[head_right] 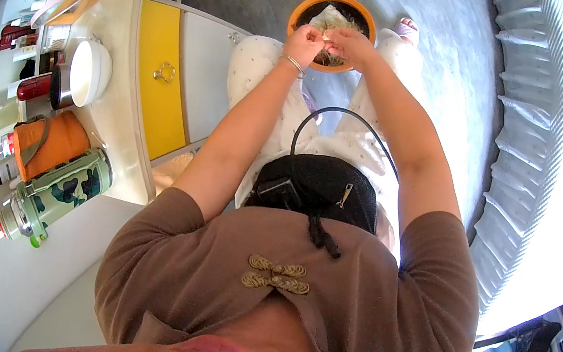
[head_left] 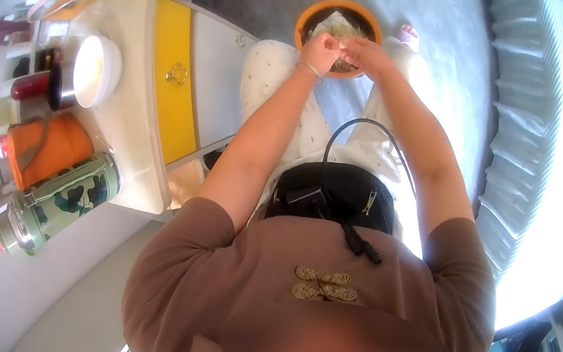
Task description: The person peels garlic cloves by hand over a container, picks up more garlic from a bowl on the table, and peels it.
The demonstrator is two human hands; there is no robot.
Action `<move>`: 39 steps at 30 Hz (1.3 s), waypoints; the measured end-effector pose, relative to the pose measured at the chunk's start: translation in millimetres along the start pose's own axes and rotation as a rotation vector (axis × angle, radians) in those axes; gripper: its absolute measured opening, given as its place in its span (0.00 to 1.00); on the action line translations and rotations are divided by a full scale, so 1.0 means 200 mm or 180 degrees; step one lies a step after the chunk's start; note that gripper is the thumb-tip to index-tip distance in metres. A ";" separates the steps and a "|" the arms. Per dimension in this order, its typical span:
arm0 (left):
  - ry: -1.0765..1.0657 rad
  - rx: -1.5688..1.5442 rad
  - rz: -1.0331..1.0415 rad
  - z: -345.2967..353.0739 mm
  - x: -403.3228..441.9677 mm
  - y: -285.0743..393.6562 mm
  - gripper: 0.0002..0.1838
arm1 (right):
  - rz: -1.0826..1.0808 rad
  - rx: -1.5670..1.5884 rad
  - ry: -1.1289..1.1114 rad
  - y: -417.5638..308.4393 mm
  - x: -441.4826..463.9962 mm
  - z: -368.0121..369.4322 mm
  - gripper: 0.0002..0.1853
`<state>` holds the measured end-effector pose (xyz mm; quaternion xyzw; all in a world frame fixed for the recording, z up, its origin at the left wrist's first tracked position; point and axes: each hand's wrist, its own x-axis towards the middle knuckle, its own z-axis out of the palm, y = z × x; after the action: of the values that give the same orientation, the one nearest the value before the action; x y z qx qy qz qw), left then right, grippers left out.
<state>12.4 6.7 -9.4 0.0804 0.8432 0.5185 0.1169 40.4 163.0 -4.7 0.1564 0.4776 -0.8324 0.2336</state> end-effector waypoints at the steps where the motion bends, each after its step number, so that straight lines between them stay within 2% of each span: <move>1: 0.0055 0.0245 0.0092 0.00 0.00 0.02 0.06 | 0.0029 0.0080 -0.0079 0.00 0.00 0.00 0.13; 8: 0.0061 -0.0087 -0.0353 0.02 0.02 0.03 0.09 | 0.0023 0.0332 -0.0118 -0.02 -0.01 0.02 0.12; 10: -0.0092 -0.0756 -0.0609 0.03 0.04 0.00 0.06 | -0.0111 0.0228 -0.0106 -0.02 -0.01 0.03 0.13; 11: -0.0087 -0.0757 -0.0604 0.03 0.05 -0.01 0.06 | -0.0116 0.0223 -0.0109 -0.02 -0.01 0.03 0.13; 13: -0.0257 -0.1351 -0.1013 0.01 0.03 0.06 0.05 | -0.0112 0.0130 -0.0134 -0.02 -0.01 0.02 0.13; 17: -0.0317 -0.1585 -0.1199 -0.03 0.01 0.15 0.05 | -0.0117 0.0296 -0.0219 -0.02 0.00 0.03 0.14; 19: -0.0624 -0.1750 -0.1274 -0.04 0.05 0.10 0.07 | -0.0100 0.0491 -0.0344 -0.03 -0.02 0.04 0.16; 23: -0.0275 -0.1891 -0.1362 -0.03 0.05 0.05 0.09 | -0.0192 0.0331 -0.0448 0.00 0.03 0.01 0.17; 25: -0.0205 -0.2014 -0.1514 -0.04 0.06 0.03 0.10 | 0.0043 0.0536 -0.0262 -0.02 0.01 0.01 0.17; 29: -0.0259 -0.1939 -0.1259 -0.04 0.04 0.03 0.09 | 0.0069 0.0577 -0.0068 -0.04 -0.01 0.04 0.16; 31: 0.0112 -0.1433 -0.0942 -0.01 0.03 0.04 0.06 | -0.0075 0.0644 -0.0113 -0.04 -0.01 0.05 0.18; 35: 0.0328 -0.1614 -0.0837 -0.01 0.03 0.05 0.06 | -0.0141 0.0449 -0.0049 -0.04 0.00 0.04 0.18; 37: 0.0146 -0.0977 -0.0371 -0.01 0.01 0.09 0.09 | -0.0271 -0.0045 0.0015 -0.04 -0.02 0.05 0.18; 39: 0.0143 -0.0787 -0.0176 0.01 0.01 0.08 0.10 | -0.0331 -0.0178 0.0123 -0.05 -0.03 0.06 0.19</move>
<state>11.2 15.6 4.9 0.0304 0.7772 0.6168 0.1212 39.9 157.5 10.7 0.1407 0.5126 -0.8266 0.1851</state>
